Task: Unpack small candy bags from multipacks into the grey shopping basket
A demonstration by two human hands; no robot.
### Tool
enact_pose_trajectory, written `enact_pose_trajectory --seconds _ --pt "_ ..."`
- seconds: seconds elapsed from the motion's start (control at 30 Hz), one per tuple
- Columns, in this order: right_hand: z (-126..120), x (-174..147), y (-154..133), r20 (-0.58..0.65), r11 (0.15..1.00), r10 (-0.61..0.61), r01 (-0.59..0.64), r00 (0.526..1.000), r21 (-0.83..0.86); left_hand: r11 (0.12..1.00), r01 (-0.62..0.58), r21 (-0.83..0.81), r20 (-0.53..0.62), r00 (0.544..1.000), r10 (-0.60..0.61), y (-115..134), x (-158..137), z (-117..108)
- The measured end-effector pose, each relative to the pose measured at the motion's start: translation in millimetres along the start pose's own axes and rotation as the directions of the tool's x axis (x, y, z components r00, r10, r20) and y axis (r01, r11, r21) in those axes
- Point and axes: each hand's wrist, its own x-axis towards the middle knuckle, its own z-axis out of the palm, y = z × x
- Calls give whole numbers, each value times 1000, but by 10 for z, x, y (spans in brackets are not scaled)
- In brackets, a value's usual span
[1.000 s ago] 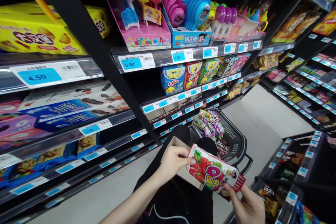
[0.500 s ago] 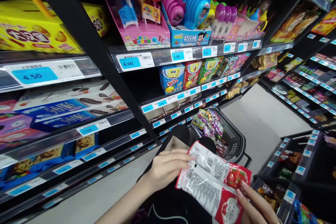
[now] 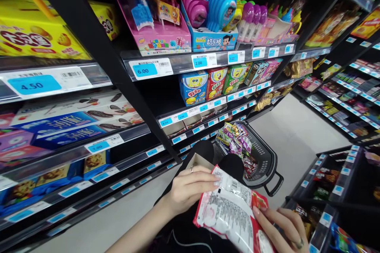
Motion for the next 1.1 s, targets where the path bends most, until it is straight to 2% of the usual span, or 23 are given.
enact_pose_trajectory --seconds 0.07,0.13,0.2,0.23,0.27,0.3,0.37,0.4,0.43,0.47,0.5,0.53,0.57,0.6,0.63,0.67,0.7,0.77,0.8,0.87,0.97,1.03,1.1 --pt "6 22 14 -6 1000 -9 9 1000 16 999 30 -23 37 999 -29 -6 1 -13" --pt "23 27 9 -1 993 44 -44 999 114 994 105 -22 73 992 -103 0 -1 -5" --pt "59 4 -24 20 955 194 -194 981 224 976 220 6 93 971 -219 22 -8 38" --pt "85 -19 -48 39 913 309 -308 950 267 958 286 17 99 953 -286 36 -13 72" --pt "113 -47 -70 68 843 443 -441 894 309 932 362 21 110 926 -362 49 -16 113" --pt "142 -77 -85 117 731 583 -582 804 357 894 448 16 140 884 -446 57 -18 156" --pt "191 -142 -62 272 385 796 -799 540 462 780 625 -16 251 758 -602 46 -17 231" --pt "206 -175 -9 347 200 844 -841 408 502 718 696 -22 315 686 -656 21 -17 251" --pt "214 -210 77 398 64 863 -849 311 525 668 744 -3 362 623 -693 -20 -20 254" --pt "218 -248 197 417 7 869 -850 265 526 639 768 52 372 578 -726 -77 -30 238" --pt "221 -290 347 394 44 878 -865 272 499 624 768 145 336 555 -761 -147 -49 203" --pt "230 -337 520 355 173 873 -893 334 416 606 747 273 254 552 -794 -228 -78 152" --pt "250 -386 707 335 364 835 -895 436 258 558 717 419 136 558 -819 -317 -118 91" --pt "287 -435 900 317 562 778 -826 543 34 474 688 550 16 559 -829 -408 -167 25" --pt "341 -481 1092 320 676 728 -712 606 -189 371 674 639 -81 538 -839 -498 -223 -39" --pt "414 -522 1277 327 680 731 -682 599 -270 280 685 673 -135 486 -863 -581 -282 -94" --pt "502 -554 1454 327 669 743 -668 584 -326 229 717 658 -133 410 -902 -655 -339 -137" --pt "705 -594 1780 340 627 779 -656 527 -421 191 808 557 -41 256 -966 -764 -436 -176" --pt "811 -604 1929 347 598 801 -651 488 -467 187 847 498 15 207 -978 -797 -470 -176" --pt "1013 -619 2194 355 534 845 -644 399 -547 176 893 414 70 162 -984 -832 -507 -158" --pt "1291 -675 2469 399 468 878 -643 263 -606 145 947 285 74 130 -989 -849 -503 -165" --pt "1473 -763 2533 477 476 858 -649 193 -593 125 981 149 47 119 -992 -868 -482 -214" --pt "1644 -906 2493 577 514 802 -667 152 -539 112 994 -18 -6 112 -994 -906 -451 -273"
